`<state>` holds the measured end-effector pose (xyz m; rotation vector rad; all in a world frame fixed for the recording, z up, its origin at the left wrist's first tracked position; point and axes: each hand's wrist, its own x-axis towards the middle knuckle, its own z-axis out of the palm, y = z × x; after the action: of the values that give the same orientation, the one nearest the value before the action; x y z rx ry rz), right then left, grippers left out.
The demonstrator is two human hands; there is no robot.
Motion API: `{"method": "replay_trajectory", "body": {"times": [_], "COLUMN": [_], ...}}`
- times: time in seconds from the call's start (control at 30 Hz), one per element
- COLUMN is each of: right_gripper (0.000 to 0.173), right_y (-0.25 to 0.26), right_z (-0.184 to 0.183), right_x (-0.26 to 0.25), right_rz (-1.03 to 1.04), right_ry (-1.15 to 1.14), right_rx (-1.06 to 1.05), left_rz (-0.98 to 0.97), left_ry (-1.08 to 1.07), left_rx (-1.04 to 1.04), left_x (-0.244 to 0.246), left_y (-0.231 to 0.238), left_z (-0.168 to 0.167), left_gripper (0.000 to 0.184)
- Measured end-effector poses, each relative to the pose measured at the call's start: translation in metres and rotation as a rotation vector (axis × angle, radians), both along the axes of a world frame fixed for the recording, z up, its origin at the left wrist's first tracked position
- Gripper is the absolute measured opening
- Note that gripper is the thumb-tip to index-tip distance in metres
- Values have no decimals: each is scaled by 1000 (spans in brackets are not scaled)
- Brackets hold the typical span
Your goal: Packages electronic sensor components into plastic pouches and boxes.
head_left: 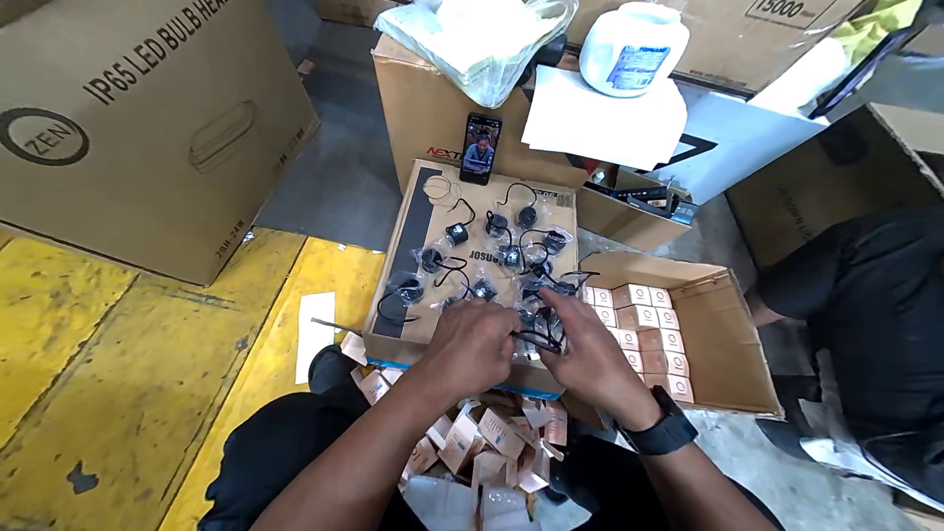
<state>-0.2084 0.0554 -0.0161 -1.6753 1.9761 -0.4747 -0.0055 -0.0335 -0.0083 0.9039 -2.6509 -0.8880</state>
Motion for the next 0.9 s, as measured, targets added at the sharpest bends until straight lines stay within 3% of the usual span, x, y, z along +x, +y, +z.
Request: {"method": "replay_trajectory", "body": {"times": [0.07,0.17,0.27,0.37,0.5,0.63,0.77,0.9], "right_gripper": [79,81,66,60,70,51,34,19], "right_y": [1,3,4,5,7,6,4,5], "right_z": [2,5,-2,-2,-6,-12,-9,-3], "right_x": [-2,0,4,14,28,34,32,28], "right_rz": [154,286,312,219,80,-27,-60,-171], "right_ry": [-78,-387,-525,-554,-565,-552,-772,-1153], "right_rx": [-34,70,138,208,168,116,79,145], "left_rz": [-91,-178,-172,-46,110,137,130,168], "left_ry": [-17,47,134,163,144,186,354,570], "left_rx": [-36,-1,92,212,287,319,419,409], "left_x": [0,-1,-2,-3,-6,-7,-7,-6], "left_y": [0,2,5,7,8,6,4,5], "left_z": [-4,-5,-4,-2,-2,-6,-6,-3], "left_gripper": [21,19,19,19,19,22,16,22]}}
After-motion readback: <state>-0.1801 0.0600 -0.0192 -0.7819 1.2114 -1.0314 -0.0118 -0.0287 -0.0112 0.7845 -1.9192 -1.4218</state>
